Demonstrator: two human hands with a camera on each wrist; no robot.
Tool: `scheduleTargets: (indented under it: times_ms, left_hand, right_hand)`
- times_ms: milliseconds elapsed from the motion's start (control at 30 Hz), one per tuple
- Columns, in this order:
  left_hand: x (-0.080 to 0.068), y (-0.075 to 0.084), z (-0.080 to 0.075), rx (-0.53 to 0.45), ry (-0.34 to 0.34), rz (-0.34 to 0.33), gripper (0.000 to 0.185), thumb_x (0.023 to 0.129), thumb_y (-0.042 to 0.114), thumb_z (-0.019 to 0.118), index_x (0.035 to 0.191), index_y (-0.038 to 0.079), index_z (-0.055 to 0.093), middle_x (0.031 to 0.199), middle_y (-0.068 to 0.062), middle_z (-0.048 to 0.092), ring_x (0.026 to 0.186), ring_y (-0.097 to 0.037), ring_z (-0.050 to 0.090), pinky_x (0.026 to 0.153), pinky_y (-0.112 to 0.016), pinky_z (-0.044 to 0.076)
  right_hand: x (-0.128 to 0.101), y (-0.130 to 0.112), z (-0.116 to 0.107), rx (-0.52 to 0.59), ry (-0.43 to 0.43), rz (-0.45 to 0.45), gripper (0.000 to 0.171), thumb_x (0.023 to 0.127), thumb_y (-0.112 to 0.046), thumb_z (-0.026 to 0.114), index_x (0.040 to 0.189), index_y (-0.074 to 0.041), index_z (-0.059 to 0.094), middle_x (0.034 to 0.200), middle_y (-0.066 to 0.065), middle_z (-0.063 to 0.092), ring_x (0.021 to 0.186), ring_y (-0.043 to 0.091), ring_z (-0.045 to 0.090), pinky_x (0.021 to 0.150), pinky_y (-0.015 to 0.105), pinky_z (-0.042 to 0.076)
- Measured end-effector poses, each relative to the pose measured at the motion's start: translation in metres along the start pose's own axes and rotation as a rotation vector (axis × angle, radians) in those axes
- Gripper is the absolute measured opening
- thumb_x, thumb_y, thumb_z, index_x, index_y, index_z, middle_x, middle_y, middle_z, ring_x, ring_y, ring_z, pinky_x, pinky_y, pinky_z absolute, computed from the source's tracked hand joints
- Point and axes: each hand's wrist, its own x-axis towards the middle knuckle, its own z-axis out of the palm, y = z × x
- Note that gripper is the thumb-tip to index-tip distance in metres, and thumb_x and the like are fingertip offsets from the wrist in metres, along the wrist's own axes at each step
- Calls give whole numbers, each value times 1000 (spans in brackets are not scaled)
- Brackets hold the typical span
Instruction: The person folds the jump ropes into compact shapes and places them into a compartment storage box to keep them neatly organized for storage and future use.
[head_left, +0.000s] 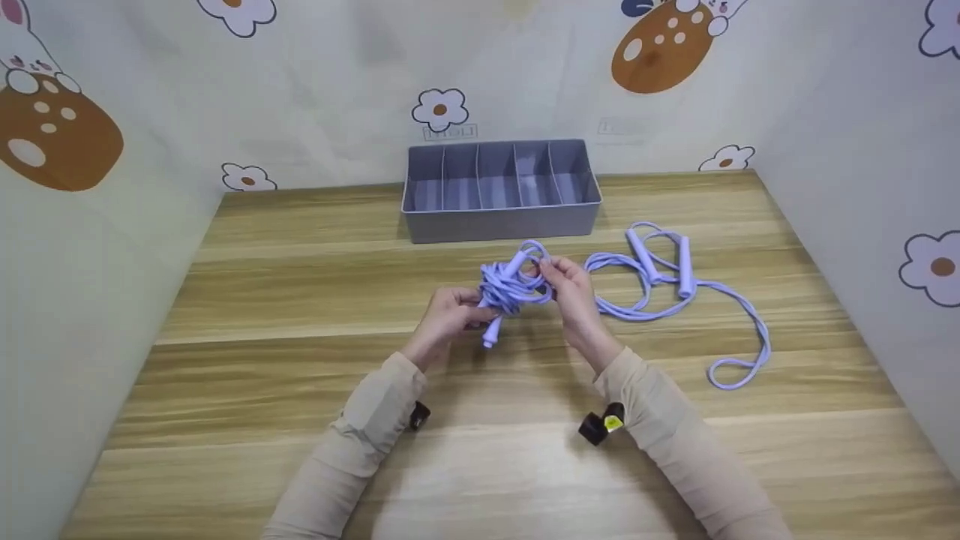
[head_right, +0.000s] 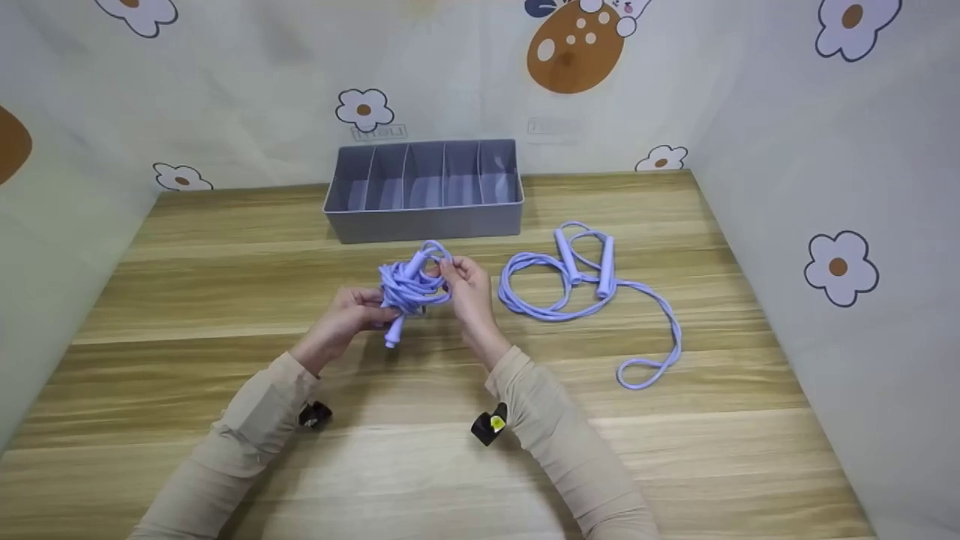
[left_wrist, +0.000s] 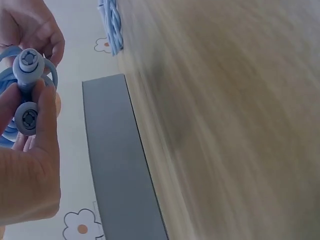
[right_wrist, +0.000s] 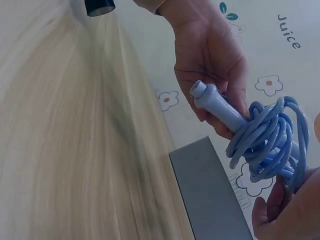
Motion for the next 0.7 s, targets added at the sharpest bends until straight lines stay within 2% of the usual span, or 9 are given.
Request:
scheduleTargets:
  times_ms: [167, 267, 367, 467, 533, 600, 700]
  left_hand:
    - [1, -1, 1, -5, -5, 14, 23, 69, -9, 63, 92, -10, 66, 75, -8, 68, 62, -10, 60, 70, -32, 53]
    - [1, -1, 1, -14, -21, 11, 23, 70, -9, 63, 93, -10, 66, 76, -8, 68, 62, -10, 60, 70, -31, 53]
    - [2, -2, -1, -26, -41, 14, 21, 70, -8, 64, 91, -10, 66, 72, -5, 67, 61, -9, 58, 64, -25, 52]
    - [3, -5, -4, -61, -77, -2, 13, 71, -8, 63, 83, -5, 68, 67, 0, 63, 60, -7, 54, 59, -20, 47]
    - [3, -6, -6, -90, -91, -16, 10, 71, -8, 63, 77, -1, 68, 65, 2, 61, 59, -7, 52, 57, -19, 44]
    - [3, -6, -7, -107, -96, -24, 10, 71, -8, 63, 75, 1, 67, 64, 4, 59, 59, -7, 50, 57, -20, 42]
    - [3, -7, -9, -93, -82, -25, 12, 70, -8, 64, 80, -2, 67, 64, 4, 59, 58, -7, 51, 57, -20, 44]
  right_hand:
    - [0, 3, 0, -37, 32, -82, 14, 91, 0, 47, 80, -1, 55, 67, 0, 59, 63, 6, 54, 64, 19, 43]
    - [1, 5, -1, -24, 33, -102, 17, 90, 0, 48, 76, -4, 56, 66, 1, 59, 61, 6, 53, 63, 19, 43]
    - [2, 7, -3, 49, -13, -76, 21, 91, 0, 46, 74, -5, 56, 66, 0, 58, 62, 7, 52, 63, 20, 42]
    - [1, 8, -3, 152, -75, -38, 25, 93, 0, 43, 73, -7, 56, 68, 0, 57, 65, 8, 52, 63, 20, 42]
    - [0, 7, -2, 182, -110, -26, 25, 93, 1, 43, 74, -9, 57, 70, -1, 59, 67, 8, 54, 66, 20, 43]
    - [-1, 6, -2, 156, -132, -44, 23, 92, 2, 45, 76, -9, 57, 71, -2, 62, 70, 7, 57, 70, 20, 45]
    - [-1, 6, -3, 62, -159, -127, 12, 90, 4, 48, 87, -3, 58, 74, -3, 66, 76, 8, 61, 77, 21, 47]
